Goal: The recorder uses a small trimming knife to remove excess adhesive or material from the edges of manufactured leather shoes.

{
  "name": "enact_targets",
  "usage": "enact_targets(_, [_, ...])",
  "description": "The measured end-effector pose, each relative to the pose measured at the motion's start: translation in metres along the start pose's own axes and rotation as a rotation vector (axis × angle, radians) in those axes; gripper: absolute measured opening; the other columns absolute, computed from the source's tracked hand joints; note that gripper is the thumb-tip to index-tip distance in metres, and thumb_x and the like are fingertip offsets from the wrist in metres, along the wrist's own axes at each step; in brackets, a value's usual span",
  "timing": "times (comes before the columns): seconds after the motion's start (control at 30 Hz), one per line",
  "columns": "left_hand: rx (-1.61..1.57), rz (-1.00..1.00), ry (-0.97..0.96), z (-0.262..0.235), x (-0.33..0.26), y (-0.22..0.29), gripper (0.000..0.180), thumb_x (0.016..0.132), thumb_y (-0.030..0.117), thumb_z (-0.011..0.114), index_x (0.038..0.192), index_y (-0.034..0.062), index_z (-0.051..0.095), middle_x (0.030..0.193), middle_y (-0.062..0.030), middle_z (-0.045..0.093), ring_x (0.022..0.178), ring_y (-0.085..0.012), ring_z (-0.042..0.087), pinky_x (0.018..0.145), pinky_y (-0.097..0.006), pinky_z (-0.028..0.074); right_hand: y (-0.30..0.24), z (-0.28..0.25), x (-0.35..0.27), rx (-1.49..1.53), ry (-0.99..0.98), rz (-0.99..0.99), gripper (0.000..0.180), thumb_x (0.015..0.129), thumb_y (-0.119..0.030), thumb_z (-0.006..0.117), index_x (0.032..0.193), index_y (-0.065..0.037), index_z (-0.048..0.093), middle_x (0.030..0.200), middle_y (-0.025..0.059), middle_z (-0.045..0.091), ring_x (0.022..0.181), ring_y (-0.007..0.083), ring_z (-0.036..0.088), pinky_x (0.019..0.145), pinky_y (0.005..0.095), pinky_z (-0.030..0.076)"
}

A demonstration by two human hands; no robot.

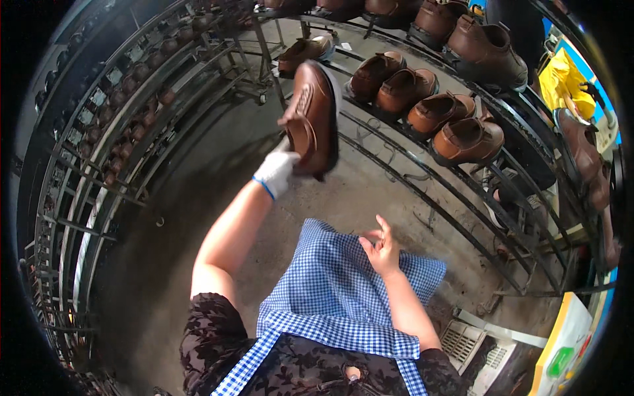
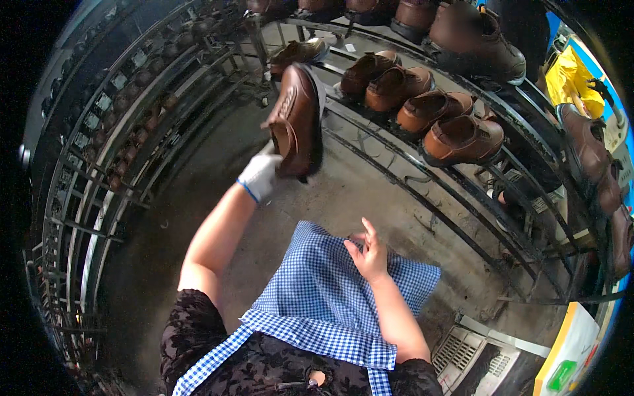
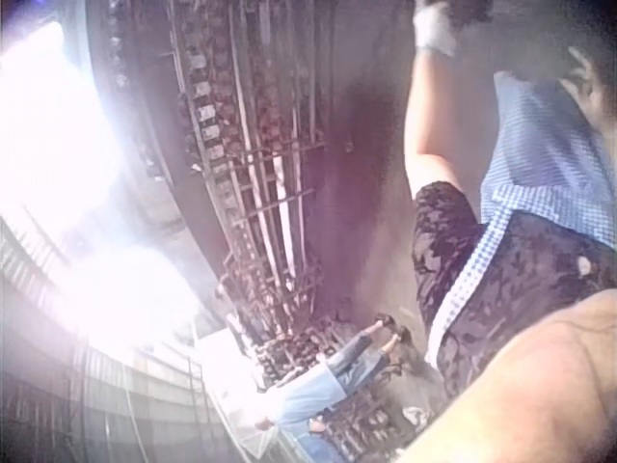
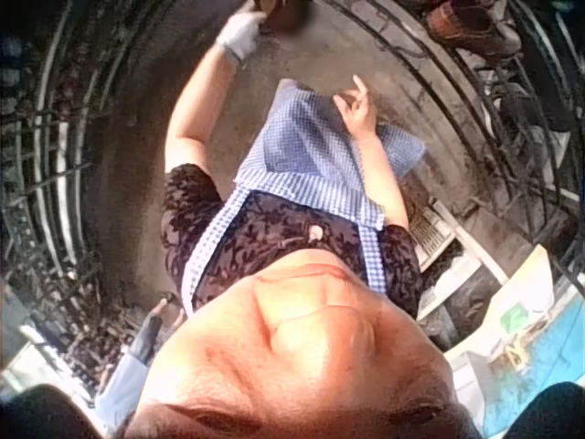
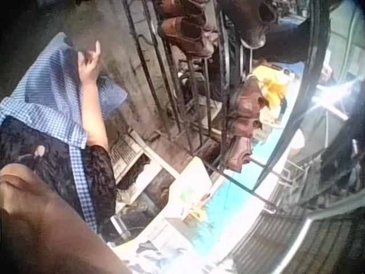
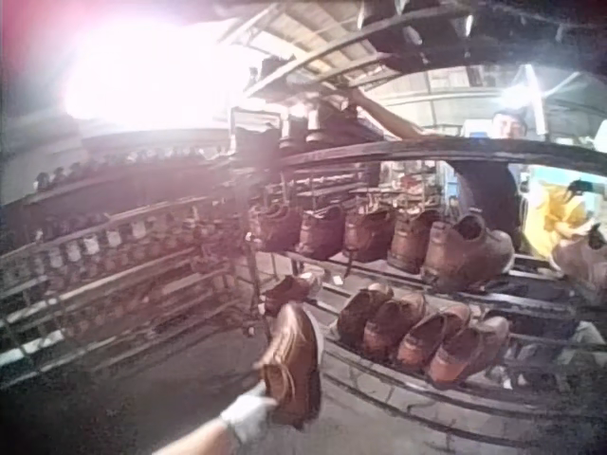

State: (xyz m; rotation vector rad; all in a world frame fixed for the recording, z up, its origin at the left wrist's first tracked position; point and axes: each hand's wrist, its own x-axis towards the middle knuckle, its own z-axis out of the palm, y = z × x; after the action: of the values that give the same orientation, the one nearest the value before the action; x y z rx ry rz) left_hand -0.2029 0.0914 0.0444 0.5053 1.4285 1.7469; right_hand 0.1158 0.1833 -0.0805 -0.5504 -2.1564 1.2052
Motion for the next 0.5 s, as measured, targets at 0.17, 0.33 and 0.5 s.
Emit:
enact_targets(0.17, [0.444, 0.185, 0.126, -0.018, 0.152, 0.07, 0.062, 0.079, -0.005, 0.051, 0.14, 0.007, 0.048, 0.12, -0.0094, 0.063, 0.101, -0.0217, 0.063, 0.088, -0.033, 0.051, 0.048, -0.004, 0.041, 0.28, 0.065, 0.327, 0.059, 0.087, -0.022, 0.073, 0.136, -0.005, 0.044, 0.079, 0.0044, 0.067, 0.067, 0.0114, 0.064, 0.062, 0.0257, 0.052])
enact_targets(0.33, [0.531, 0.238, 0.216, -0.058, 0.259, 0.096, 0.047, 0.078, 0.005, 0.06, 0.125, 0.0056, 0.063, 0.118, -0.0105, 0.067, 0.108, -0.0202, 0.062, 0.093, -0.029, 0.047, 0.049, 0.006, 0.057, 0.295, -0.075, 0.314, 0.044, 0.089, -0.02, 0.071, 0.126, -0.003, 0.054, 0.075, 0.0026, 0.064, 0.065, 0.0095, 0.063, 0.059, 0.0236, 0.051])
enact_targets(0.5, [1.008, 1.03, 0.817, 0.045, 0.281, 0.089, 0.032, 0.082, 0.009, 0.062, 0.114, 0.0077, 0.066, 0.108, -0.0147, 0.067, 0.103, -0.0323, 0.063, 0.091, -0.038, 0.05, 0.075, -0.004, 0.083, 0.501, 0.002, 0.345, 0.041, 0.09, -0.015, 0.07, 0.125, -0.002, 0.054, 0.075, 0.0047, 0.065, 0.064, 0.0101, 0.063, 0.056, 0.0239, 0.049])
